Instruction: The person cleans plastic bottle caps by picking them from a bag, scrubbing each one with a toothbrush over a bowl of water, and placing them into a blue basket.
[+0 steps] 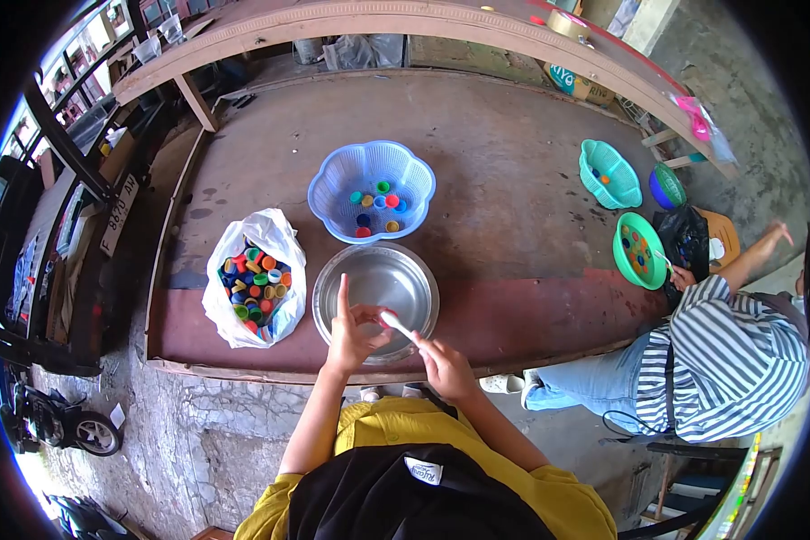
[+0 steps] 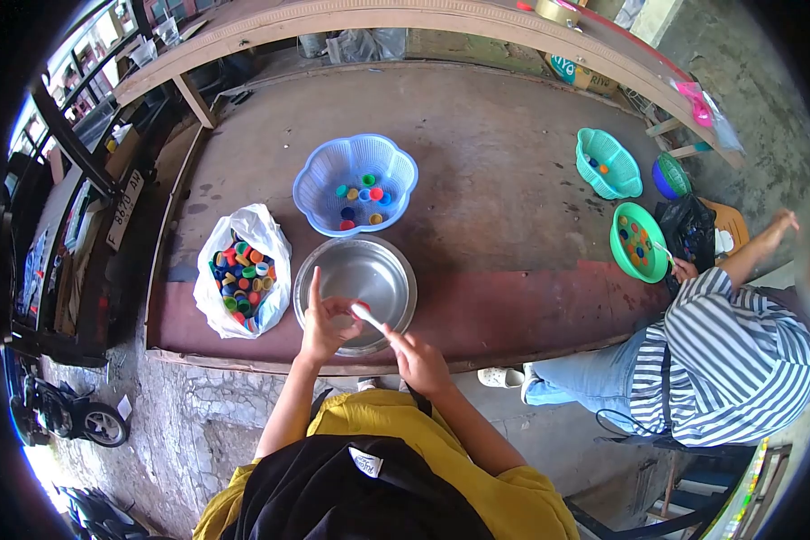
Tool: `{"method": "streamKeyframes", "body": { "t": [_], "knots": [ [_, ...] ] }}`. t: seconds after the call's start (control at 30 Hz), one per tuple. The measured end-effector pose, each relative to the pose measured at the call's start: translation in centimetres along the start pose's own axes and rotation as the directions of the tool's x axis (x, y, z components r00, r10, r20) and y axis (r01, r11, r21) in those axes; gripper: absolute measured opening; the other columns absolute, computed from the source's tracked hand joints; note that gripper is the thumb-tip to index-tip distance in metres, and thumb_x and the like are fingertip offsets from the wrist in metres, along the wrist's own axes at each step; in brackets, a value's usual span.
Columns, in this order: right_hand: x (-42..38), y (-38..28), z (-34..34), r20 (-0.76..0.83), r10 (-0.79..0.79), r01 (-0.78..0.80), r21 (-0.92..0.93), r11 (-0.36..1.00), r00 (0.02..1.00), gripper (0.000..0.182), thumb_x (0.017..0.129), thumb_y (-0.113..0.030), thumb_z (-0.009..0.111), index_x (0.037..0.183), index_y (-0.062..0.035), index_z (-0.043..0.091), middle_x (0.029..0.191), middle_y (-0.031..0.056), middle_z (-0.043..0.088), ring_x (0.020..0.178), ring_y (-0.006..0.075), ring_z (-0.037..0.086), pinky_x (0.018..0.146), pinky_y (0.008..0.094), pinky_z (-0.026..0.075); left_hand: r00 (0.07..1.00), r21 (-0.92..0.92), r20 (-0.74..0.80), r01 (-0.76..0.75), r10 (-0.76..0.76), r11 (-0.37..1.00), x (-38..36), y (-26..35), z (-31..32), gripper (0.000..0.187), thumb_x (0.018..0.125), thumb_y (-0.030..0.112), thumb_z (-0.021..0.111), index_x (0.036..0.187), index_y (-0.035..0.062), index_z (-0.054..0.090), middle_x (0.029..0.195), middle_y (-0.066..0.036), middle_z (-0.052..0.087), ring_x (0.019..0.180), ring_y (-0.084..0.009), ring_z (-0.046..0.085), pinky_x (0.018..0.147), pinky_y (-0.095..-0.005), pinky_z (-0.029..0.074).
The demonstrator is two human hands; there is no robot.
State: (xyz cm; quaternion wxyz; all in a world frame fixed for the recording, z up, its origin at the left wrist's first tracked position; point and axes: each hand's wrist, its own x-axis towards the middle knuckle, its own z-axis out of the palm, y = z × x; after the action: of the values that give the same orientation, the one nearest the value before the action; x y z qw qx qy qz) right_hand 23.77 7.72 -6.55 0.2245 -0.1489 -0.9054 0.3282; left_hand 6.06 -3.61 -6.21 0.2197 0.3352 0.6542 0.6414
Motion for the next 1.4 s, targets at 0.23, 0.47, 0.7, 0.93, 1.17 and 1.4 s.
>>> {"method": "streamKeyframes", "body": {
  "t": [0.23, 0.47, 0.7, 0.93, 1.17, 1.4],
  "knots": [
    [1.3, -0.2, 0.0, 0.039, -0.067, 0.068, -0.023, 0.997, 0.997, 0.045, 0.084, -0.006, 0.054, 0.128, -0.016, 0.051, 0.078, 0.0115, 0.056, 0.067, 0.0307, 0.059, 0.06, 0.0408, 0.049, 1.0, 0.086, 0.019, 0.009, -0.011, 0.996, 0.9, 0.5, -0.1, 0.117, 0.063, -0.001, 0.076, 0.145, 0.0072, -0.007, 0.091, -0.014, 0.066, 0.083, -0.0216, 0.066, 0.079, -0.0315, 0.053],
    [2.9, 0.4, -0.3, 0.009, -0.084, 0.084, 0.002, 0.996, 0.996, 0.043, 0.085, -0.006, 0.053, 0.127, -0.0167, 0.053, 0.079, 0.0107, 0.057, 0.067, 0.03, 0.06, 0.057, 0.04, 0.05, 1.0, 0.083, 0.013, 0.001, -0.002, 0.997, 1.8, -0.6, -0.4, 0.117, 0.063, -0.001, 0.076, 0.145, 0.0072, -0.007, 0.092, -0.014, 0.066, 0.082, -0.0215, 0.067, 0.079, -0.0317, 0.053],
    [2.8, 1.1, -0.2, -0.036, -0.012, 0.013, 0.027, 1.0, 0.999, 0.04, 0.086, -0.01, 0.055, 0.126, -0.017, 0.054, 0.076, 0.0119, 0.054, 0.063, 0.0323, 0.057, 0.056, 0.0414, 0.048, 0.997, -0.005, -0.073, -0.028, 0.027, 1.0, 2.9, -0.5, -0.6, 0.111, 0.065, -0.001, 0.075, 0.145, 0.0079, -0.002, 0.092, -0.014, 0.066, 0.082, -0.0196, 0.066, 0.08, -0.0307, 0.053],
    [2.3, 0.7, -0.6, -0.014, 0.087, -0.087, 0.036, 0.996, 0.996, 0.035, 0.087, -0.003, 0.051, 0.121, -0.0071, 0.056, 0.081, 0.0147, 0.059, 0.07, 0.031, 0.061, 0.062, 0.0375, 0.049, 0.994, -0.036, -0.107, -0.02, 0.016, 0.999, 2.7, -0.8, -0.3, 0.107, 0.066, -0.002, 0.075, 0.145, 0.0077, 0.004, 0.091, -0.013, 0.065, 0.084, -0.0193, 0.066, 0.08, -0.0303, 0.052],
    [3.8, 1.7, -0.2, -0.122, 0.097, -0.089, 0.064, 0.994, 0.988, 0.033, 0.089, -0.007, 0.052, 0.122, -0.01, 0.056, 0.08, 0.0139, 0.06, 0.068, 0.0318, 0.061, 0.059, 0.0376, 0.049, 0.995, -0.175, -0.096, -0.03, 0.013, 0.984, 2.8, 0.2, 0.0, 0.101, 0.066, -0.002, 0.077, 0.144, 0.0064, 0.012, 0.1, -0.014, 0.063, 0.09, -0.0181, 0.063, 0.086, -0.0309, 0.049],
    [4.2, -1.2, -0.2, -0.066, 0.136, -0.096, 0.421, 0.902, 0.989, 0.029, 0.09, -0.002, 0.05, 0.119, -0.001, 0.055, 0.094, 0.0217, 0.064, 0.081, 0.0281, 0.066, 0.07, 0.0305, 0.049, 0.995, -0.166, -0.056, -0.087, 0.078, 0.982, 3.0, 0.3, 0.2, 0.078, 0.072, -0.004, 0.073, 0.137, 0.0012, 0.03, 0.107, -0.014, 0.061, 0.101, -0.0195, 0.06, 0.092, -0.0324, 0.047]
  ]
}}
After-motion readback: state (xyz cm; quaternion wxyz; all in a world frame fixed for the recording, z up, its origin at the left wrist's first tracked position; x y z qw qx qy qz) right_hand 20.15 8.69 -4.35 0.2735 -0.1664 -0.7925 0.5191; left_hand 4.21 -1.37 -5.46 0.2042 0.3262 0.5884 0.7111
